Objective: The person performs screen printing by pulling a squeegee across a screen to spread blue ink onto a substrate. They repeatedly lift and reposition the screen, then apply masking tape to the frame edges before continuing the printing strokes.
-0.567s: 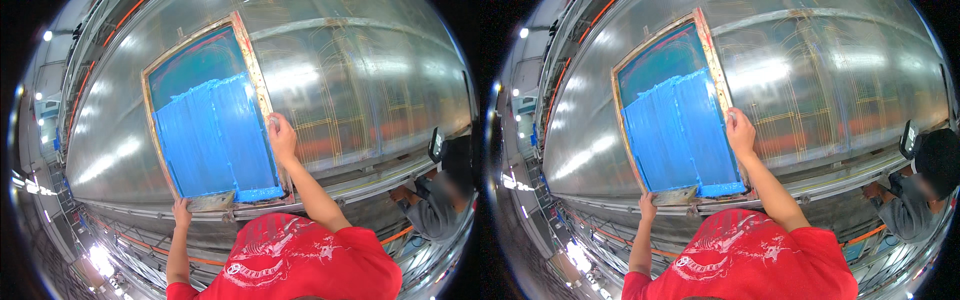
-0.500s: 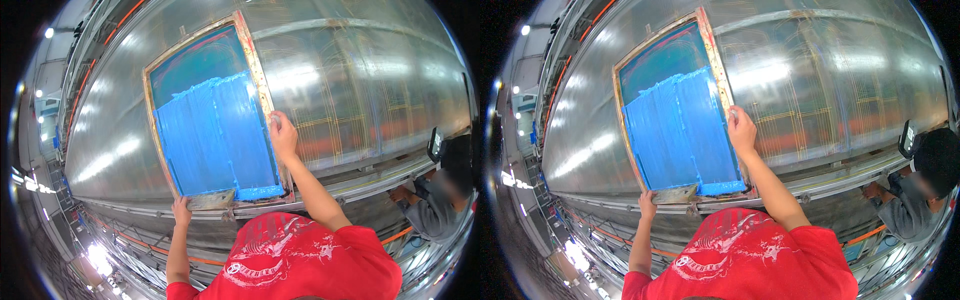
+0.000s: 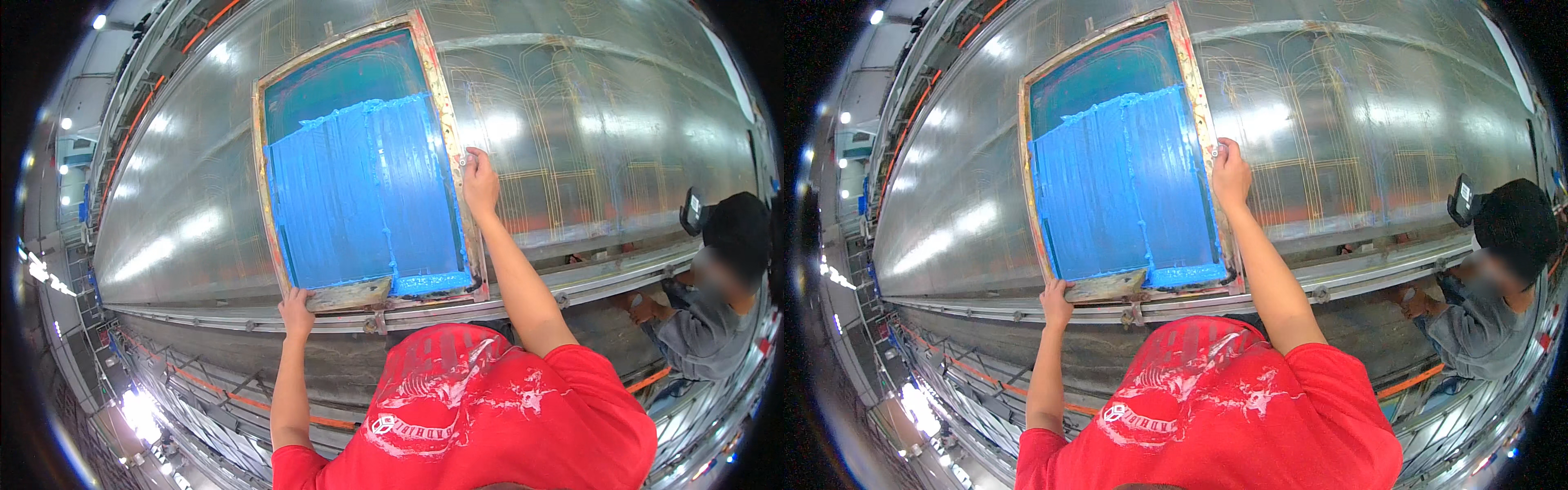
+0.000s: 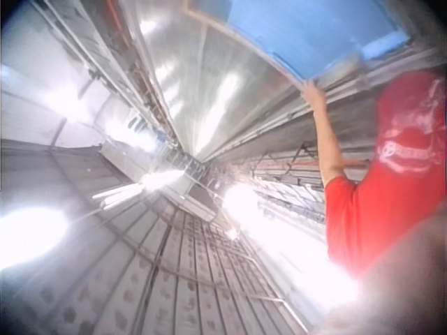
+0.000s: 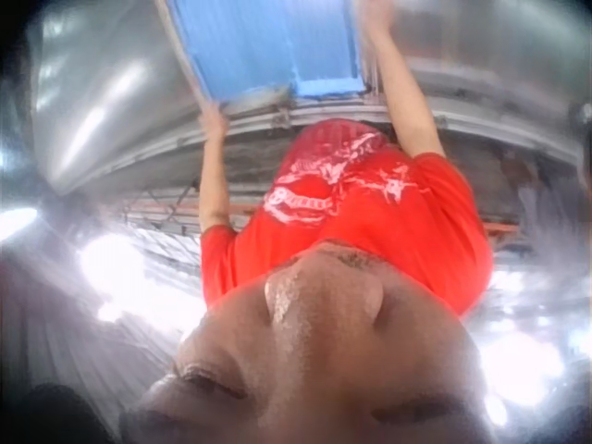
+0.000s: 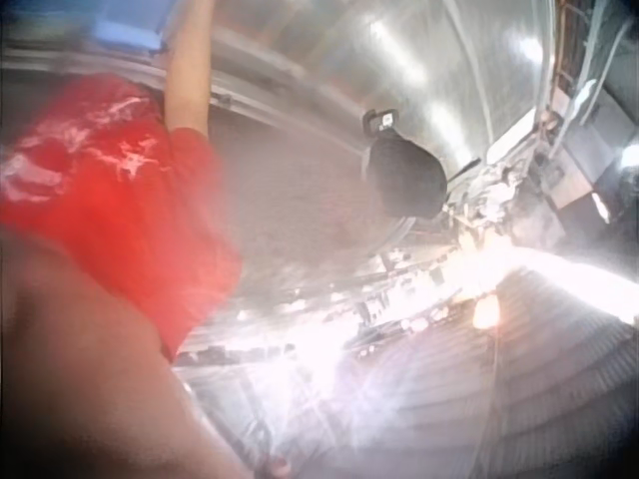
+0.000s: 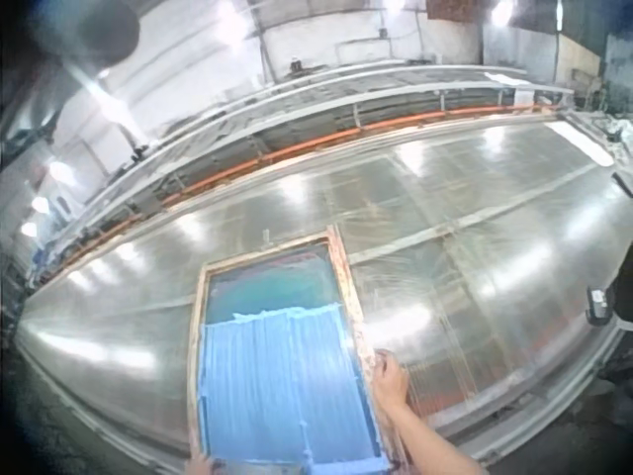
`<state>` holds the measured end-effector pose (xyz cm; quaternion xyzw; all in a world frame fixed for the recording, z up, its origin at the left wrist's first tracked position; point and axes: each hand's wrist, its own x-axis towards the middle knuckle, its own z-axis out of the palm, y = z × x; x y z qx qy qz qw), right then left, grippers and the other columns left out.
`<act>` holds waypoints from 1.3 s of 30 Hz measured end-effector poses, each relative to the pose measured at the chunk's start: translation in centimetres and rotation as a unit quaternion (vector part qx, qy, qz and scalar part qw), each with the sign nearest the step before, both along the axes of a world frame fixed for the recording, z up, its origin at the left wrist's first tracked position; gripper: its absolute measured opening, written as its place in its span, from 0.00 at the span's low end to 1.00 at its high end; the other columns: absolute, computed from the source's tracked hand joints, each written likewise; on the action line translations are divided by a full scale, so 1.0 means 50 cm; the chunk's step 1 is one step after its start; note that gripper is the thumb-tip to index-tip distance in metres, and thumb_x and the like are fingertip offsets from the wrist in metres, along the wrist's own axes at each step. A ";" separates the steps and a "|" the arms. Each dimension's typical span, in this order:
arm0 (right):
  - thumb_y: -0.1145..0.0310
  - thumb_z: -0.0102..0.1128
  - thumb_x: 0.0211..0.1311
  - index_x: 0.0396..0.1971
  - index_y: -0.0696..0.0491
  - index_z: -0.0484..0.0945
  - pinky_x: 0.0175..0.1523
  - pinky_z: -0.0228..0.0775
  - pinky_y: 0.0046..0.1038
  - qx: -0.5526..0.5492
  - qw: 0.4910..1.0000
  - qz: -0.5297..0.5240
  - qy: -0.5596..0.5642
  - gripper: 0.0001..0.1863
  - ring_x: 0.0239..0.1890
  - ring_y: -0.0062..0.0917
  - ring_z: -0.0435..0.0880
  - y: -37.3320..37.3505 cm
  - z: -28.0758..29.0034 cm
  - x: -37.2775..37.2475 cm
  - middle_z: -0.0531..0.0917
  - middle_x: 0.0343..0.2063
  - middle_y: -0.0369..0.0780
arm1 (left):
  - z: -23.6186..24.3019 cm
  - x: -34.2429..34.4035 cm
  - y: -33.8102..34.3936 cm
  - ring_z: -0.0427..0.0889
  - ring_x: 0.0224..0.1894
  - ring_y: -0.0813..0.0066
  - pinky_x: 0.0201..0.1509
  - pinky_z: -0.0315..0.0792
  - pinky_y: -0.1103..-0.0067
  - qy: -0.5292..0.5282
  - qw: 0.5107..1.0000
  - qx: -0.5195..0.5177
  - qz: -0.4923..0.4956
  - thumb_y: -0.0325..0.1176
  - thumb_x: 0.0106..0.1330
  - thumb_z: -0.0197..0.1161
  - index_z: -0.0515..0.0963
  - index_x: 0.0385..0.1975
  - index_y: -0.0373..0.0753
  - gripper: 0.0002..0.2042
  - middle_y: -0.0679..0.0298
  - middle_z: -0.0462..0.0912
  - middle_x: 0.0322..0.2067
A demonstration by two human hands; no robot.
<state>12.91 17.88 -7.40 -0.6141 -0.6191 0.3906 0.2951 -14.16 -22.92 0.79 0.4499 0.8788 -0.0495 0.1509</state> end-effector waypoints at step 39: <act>0.56 0.49 0.71 0.40 0.47 0.77 0.40 0.73 0.49 -0.035 0.999 -0.032 0.010 0.12 0.33 0.48 0.83 0.003 -0.030 -0.012 0.85 0.28 0.47 | -0.035 0.005 -0.023 0.76 0.49 0.53 0.45 0.67 0.61 0.036 0.998 0.049 -0.032 0.20 0.46 0.65 0.79 0.38 0.44 0.17 0.63 0.79 0.41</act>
